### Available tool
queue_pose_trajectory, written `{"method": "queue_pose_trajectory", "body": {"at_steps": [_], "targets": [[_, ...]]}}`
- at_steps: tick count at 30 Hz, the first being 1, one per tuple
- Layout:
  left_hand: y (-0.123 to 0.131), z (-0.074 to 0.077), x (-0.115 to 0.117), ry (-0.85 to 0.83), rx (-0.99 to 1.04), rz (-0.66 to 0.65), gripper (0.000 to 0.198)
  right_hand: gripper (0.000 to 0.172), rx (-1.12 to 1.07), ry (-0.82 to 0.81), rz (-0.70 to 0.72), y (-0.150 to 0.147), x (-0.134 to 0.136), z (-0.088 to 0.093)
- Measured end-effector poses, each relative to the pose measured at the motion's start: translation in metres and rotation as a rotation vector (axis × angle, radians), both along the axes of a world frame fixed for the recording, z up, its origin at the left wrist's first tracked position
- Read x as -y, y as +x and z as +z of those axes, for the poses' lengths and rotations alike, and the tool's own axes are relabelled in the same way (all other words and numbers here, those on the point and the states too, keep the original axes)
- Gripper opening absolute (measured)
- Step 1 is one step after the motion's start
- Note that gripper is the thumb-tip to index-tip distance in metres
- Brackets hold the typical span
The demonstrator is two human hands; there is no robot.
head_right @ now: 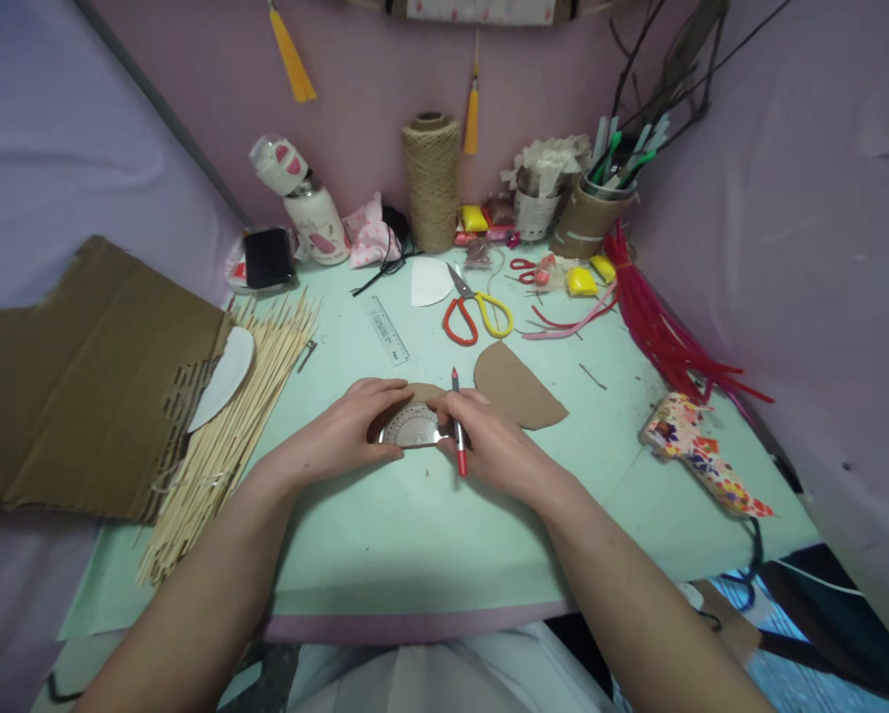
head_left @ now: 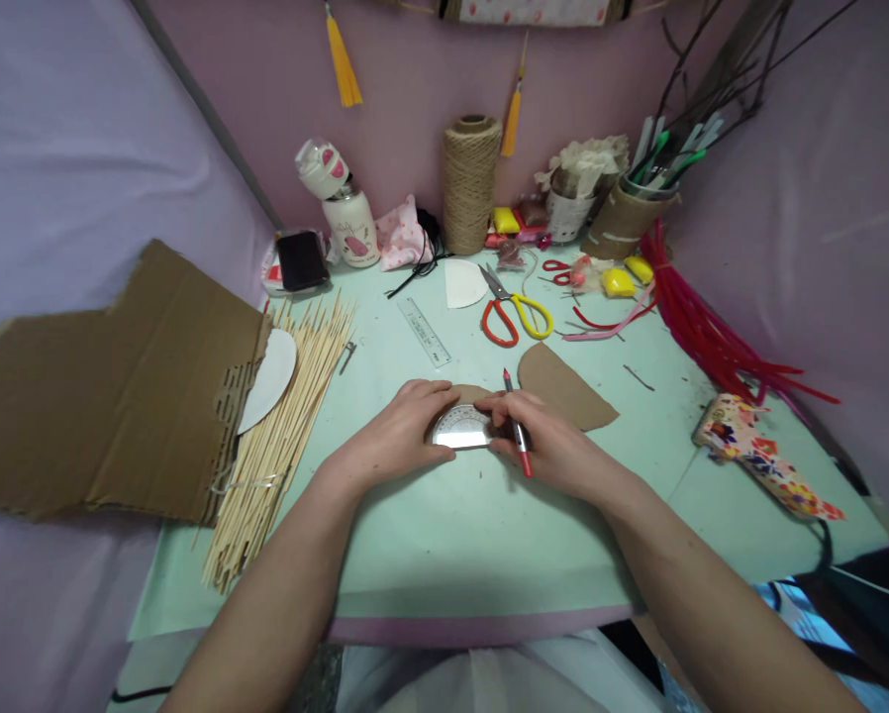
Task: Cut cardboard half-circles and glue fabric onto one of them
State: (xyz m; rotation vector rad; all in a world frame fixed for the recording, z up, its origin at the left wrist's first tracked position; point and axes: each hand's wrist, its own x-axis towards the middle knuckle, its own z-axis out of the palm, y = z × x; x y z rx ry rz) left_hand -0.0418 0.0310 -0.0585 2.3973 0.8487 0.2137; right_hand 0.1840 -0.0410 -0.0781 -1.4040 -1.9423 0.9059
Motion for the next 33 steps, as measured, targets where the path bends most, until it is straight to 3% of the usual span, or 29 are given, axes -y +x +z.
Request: {"method": "queue_pose_trajectory", "body": {"at_steps": [33], "targets": [[-0.0030,-0.0058,-0.0013,-0.010,-0.020,0.001,0.067,0.018,0.032,-0.004,0.007,-0.0010,-0.0006,0.0014]]}}
